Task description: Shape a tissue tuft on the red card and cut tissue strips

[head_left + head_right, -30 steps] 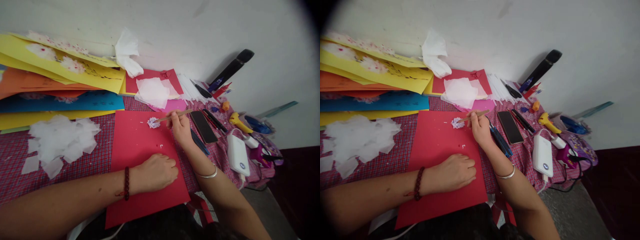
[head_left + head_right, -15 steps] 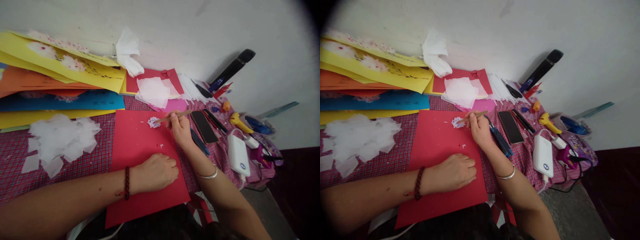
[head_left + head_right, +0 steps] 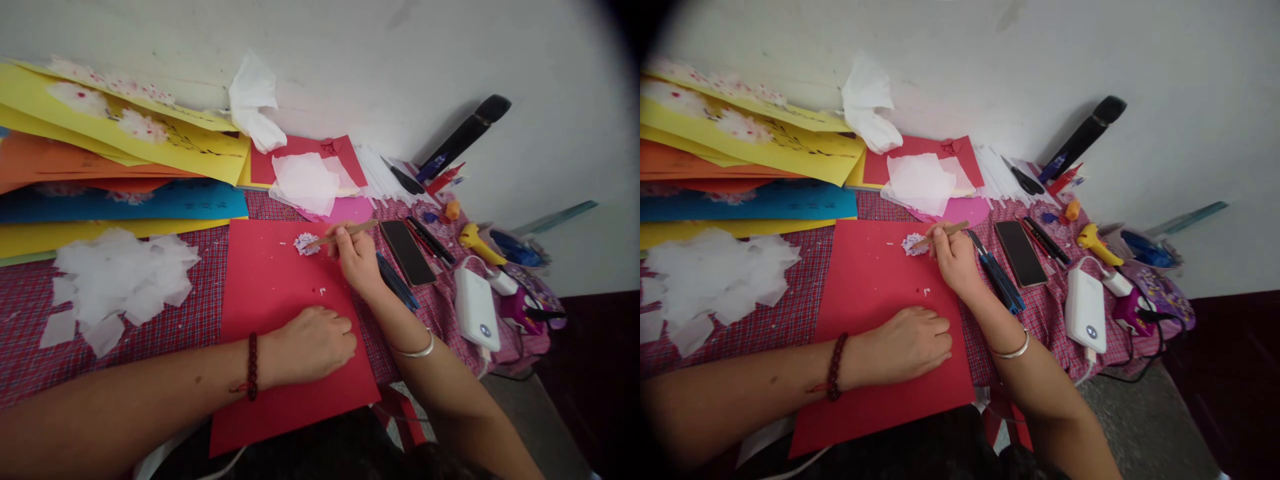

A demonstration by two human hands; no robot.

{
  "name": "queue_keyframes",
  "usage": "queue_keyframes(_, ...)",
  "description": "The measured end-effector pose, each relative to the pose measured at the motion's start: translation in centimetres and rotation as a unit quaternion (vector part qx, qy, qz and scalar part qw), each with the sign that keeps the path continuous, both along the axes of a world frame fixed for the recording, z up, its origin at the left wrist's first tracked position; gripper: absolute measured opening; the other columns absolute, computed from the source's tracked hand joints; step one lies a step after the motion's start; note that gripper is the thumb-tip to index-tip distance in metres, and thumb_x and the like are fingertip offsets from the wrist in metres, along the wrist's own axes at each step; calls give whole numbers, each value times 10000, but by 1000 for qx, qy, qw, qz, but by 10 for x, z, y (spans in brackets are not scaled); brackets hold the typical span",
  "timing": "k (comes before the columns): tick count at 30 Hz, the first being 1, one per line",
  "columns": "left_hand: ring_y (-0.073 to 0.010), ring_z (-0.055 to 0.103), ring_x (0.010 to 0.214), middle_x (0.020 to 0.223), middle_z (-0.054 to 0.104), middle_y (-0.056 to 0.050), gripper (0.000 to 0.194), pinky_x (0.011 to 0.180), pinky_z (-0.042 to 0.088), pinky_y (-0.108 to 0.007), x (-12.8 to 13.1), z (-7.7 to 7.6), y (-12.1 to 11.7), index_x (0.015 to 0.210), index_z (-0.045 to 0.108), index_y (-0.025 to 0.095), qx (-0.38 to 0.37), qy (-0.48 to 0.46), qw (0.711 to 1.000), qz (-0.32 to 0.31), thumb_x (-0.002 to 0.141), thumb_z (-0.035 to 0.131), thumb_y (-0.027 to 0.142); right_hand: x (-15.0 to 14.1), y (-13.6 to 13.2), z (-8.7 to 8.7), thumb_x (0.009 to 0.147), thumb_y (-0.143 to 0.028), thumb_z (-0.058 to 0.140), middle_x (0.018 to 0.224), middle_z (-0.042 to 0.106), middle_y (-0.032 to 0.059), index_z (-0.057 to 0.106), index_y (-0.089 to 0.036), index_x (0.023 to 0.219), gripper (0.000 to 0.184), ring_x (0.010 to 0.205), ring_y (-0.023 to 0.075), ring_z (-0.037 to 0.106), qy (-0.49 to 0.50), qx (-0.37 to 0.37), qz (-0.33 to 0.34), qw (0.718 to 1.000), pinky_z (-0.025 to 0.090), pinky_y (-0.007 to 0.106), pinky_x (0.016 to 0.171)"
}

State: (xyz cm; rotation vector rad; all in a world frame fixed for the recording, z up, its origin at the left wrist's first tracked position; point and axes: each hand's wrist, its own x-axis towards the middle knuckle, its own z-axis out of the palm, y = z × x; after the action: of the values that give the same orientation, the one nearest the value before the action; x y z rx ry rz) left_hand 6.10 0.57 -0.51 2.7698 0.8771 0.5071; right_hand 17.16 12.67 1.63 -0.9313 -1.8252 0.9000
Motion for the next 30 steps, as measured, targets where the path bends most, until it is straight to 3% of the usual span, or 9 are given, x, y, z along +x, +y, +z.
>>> queue_keyframes(14,-169,561,671,747,630,-21,209,610,423,-336,0,-1,1,757,592,169,8,-4,1000,-6,955,570,231,1,3,1,989,-529,414,551,534,-26,602,-184,804,434,494,114,488,-6,14,-30,999,383,259,524)
queue_keyframes(30,-166,543,668,752,624,-18,198,615,428,-331,0,-2,1,765,602,174,11,3,1000,0,951,579,236,2,4,-1,992,-528,412,558,544,-23,606,-186,808,434,501,118,502,-14,11,-16,1000,395,263,534)
